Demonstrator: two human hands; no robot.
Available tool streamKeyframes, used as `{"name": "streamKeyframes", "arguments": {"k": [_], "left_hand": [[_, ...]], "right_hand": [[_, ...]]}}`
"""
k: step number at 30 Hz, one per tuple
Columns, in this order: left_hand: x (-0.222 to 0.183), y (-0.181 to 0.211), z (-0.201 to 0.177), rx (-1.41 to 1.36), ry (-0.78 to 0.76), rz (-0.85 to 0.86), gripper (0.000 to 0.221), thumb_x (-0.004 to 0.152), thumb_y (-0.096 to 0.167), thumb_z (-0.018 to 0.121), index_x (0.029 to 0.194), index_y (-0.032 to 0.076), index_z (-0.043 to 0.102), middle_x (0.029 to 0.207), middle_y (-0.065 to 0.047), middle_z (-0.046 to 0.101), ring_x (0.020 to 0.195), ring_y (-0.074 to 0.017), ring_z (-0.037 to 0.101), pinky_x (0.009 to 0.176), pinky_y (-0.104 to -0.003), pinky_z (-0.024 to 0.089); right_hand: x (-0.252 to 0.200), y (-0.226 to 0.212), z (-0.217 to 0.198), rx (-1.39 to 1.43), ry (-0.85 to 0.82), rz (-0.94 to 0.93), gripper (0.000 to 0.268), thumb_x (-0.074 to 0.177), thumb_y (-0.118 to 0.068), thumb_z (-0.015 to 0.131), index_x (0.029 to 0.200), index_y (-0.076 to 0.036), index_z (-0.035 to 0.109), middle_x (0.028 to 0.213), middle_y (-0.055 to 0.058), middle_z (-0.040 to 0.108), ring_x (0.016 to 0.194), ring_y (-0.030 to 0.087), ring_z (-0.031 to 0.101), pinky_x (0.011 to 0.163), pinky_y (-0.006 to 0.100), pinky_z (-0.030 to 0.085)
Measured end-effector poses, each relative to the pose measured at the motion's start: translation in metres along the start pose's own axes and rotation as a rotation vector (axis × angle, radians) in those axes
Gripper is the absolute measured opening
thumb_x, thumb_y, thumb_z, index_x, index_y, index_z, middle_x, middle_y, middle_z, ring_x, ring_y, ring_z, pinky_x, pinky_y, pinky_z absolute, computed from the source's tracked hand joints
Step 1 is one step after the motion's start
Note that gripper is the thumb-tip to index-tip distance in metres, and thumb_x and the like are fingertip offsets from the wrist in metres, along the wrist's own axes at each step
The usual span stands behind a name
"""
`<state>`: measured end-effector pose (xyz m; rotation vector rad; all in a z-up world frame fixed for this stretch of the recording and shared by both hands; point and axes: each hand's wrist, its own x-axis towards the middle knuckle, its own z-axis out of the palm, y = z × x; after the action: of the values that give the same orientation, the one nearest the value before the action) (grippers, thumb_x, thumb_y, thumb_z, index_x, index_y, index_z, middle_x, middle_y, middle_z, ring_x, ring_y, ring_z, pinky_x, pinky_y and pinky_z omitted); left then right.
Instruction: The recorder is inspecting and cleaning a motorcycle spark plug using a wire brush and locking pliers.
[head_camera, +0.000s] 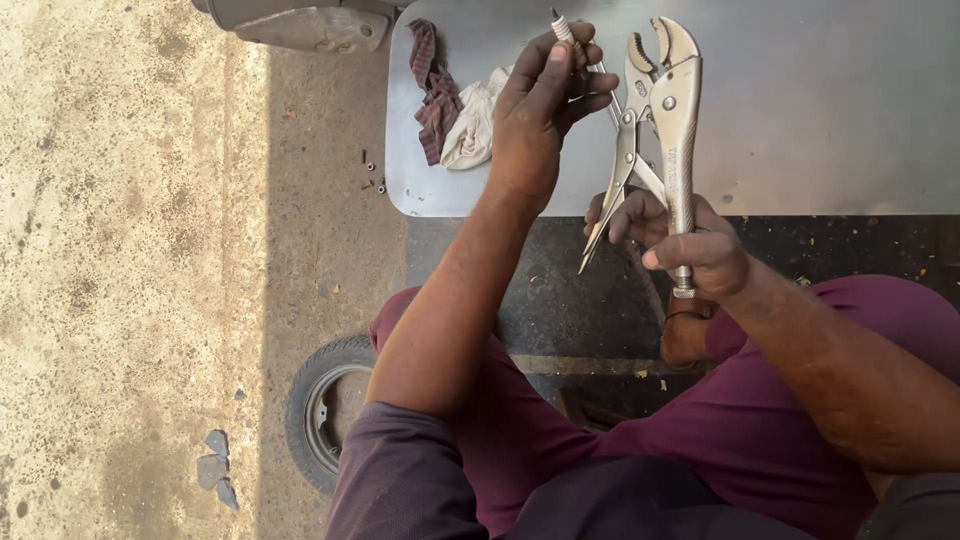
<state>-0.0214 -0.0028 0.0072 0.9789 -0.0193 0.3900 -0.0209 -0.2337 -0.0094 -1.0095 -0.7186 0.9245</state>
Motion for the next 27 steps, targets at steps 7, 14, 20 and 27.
{"name": "streamKeyframes", "arguments": {"k": [7,14,20,27], "left_hand": [[-0.003,0.019,-0.002,0.233,-0.017,-0.086,0.036,0.104,0.024,0.068,0.133,0.003,0.069,0.107,-0.008,0.071,0.085,-0.015,0.072,0.082,-0.032,0.065],[-0.017,0.033,0.011,0.901,-0.177,0.369,0.026,0.108,0.023,0.068,0.131,0.01,0.069,0.111,-0.004,0.064,0.091,-0.0144,0.077,0.08,-0.03,0.063],[-0.023,0.036,0.019,1.176,-0.156,0.555,0.021,0.108,0.02,0.067,0.128,0.013,0.066,0.115,-0.005,0.06,0.091,-0.0231,0.072,0.076,-0.039,0.058],[-0.022,0.032,0.017,1.223,-0.1,0.643,0.022,0.109,0.018,0.067,0.13,0.013,0.062,0.115,-0.004,0.056,0.088,-0.0194,0.07,0.069,-0.034,0.057]], "right_hand": [[0.002,-0.027,-0.006,-0.236,0.032,0.019,0.049,0.068,-0.017,0.062,0.112,0.004,0.065,0.13,0.022,0.06,0.132,0.032,0.057,0.12,0.05,0.043],[-0.002,-0.034,-0.001,-0.391,0.097,0.143,0.059,0.062,-0.019,0.057,0.117,0.001,0.064,0.127,0.017,0.058,0.128,0.03,0.056,0.117,0.048,0.044],[-0.007,-0.025,-0.004,-0.395,0.134,0.193,0.045,0.063,-0.013,0.057,0.106,0.0,0.062,0.127,0.015,0.056,0.124,0.027,0.058,0.112,0.045,0.048],[-0.009,-0.025,-0.002,-0.41,0.195,0.198,0.039,0.068,-0.005,0.053,0.106,-0.001,0.06,0.125,0.015,0.057,0.113,0.022,0.058,0.098,0.038,0.05]]}}
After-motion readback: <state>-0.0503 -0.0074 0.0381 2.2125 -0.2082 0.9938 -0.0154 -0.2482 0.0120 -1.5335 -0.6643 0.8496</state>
